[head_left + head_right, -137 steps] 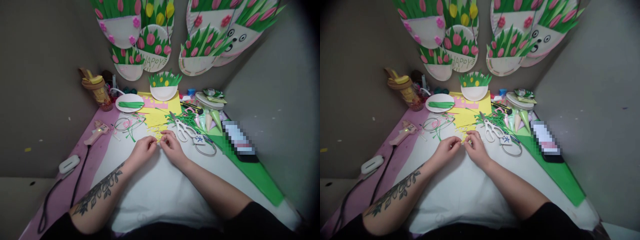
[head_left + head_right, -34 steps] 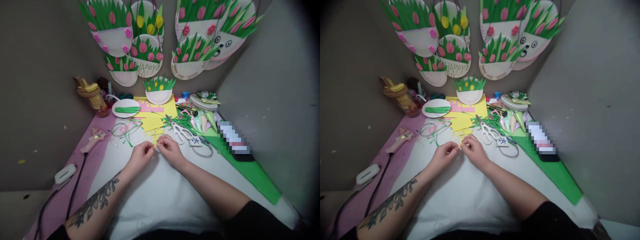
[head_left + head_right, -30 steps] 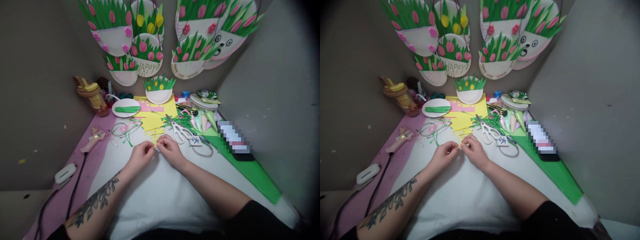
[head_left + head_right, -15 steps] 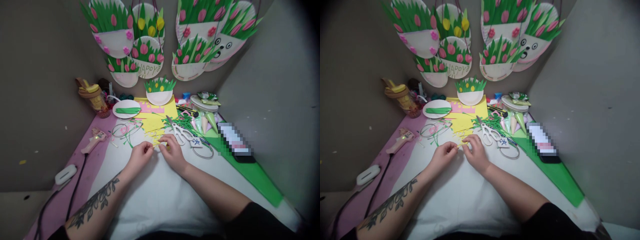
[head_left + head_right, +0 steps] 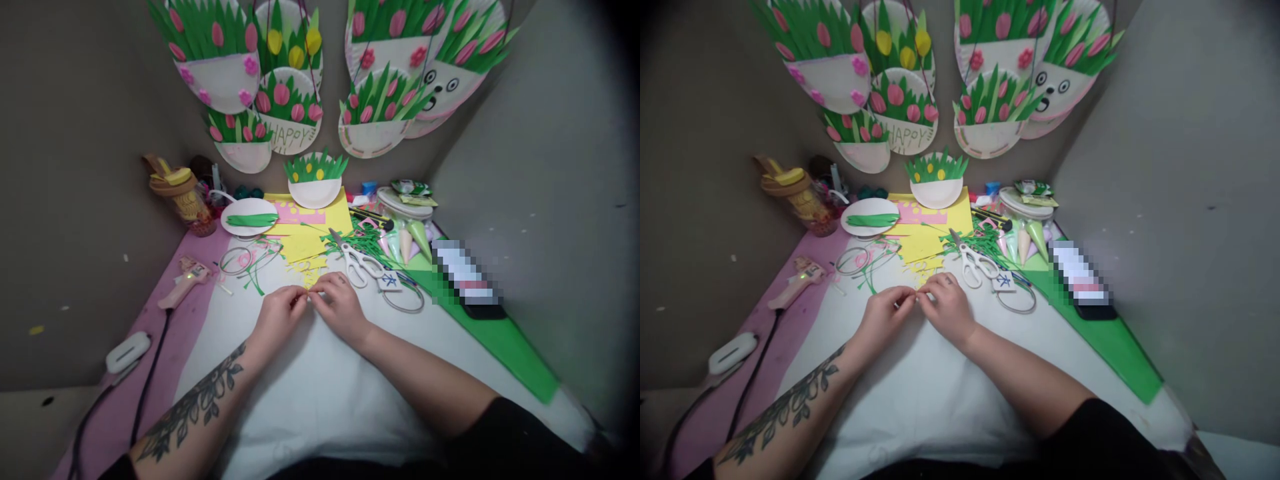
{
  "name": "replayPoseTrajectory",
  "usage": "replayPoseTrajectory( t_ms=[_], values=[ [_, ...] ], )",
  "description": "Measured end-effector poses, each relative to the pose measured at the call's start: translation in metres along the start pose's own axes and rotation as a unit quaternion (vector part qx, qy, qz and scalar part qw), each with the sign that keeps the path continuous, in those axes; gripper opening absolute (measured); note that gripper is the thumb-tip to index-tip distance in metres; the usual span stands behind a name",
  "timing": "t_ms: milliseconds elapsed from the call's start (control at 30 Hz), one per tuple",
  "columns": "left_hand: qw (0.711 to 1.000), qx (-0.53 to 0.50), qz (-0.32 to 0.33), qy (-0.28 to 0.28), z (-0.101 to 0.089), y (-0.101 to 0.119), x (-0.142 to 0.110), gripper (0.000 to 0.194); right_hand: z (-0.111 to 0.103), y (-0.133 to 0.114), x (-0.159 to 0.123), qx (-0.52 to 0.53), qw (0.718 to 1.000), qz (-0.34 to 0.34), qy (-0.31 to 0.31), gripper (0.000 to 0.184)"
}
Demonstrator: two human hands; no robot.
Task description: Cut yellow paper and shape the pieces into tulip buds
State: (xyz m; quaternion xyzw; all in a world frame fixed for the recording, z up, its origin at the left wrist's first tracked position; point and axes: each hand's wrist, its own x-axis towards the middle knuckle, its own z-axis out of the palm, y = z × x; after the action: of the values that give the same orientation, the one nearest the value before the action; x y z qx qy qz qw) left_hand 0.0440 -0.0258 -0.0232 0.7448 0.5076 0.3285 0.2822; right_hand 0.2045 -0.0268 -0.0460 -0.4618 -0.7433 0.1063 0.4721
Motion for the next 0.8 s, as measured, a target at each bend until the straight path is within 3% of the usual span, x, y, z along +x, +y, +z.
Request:
replayPoseTrajectory(
  t_ms=[333,533,667,800],
  values=[
    [0.999,-0.038,-0.027,-0.015,-0.002,0.003,0.001,0.016,0.000,0.000,0.001,0.021,1.000,0.015,0.007,0.012],
    [0.984,-0.129,-0.125,-0.013,-0.005,0.001,0.006,0.018,-0.024,0.021,0.013,0.013,0.987,0.128,0.100,0.015],
    [0.937,-0.278,-0.208,-0.045,-0.005,0.004,0.008,0.021,-0.029,0.026,0.012,0.014,0.976,0.160,0.147,0.010],
    [0.859,-0.416,-0.270,-0.129,-0.006,0.009,0.007,0.023,-0.022,0.015,0.007,0.125,0.988,0.094,0.002,0.016]
  ],
)
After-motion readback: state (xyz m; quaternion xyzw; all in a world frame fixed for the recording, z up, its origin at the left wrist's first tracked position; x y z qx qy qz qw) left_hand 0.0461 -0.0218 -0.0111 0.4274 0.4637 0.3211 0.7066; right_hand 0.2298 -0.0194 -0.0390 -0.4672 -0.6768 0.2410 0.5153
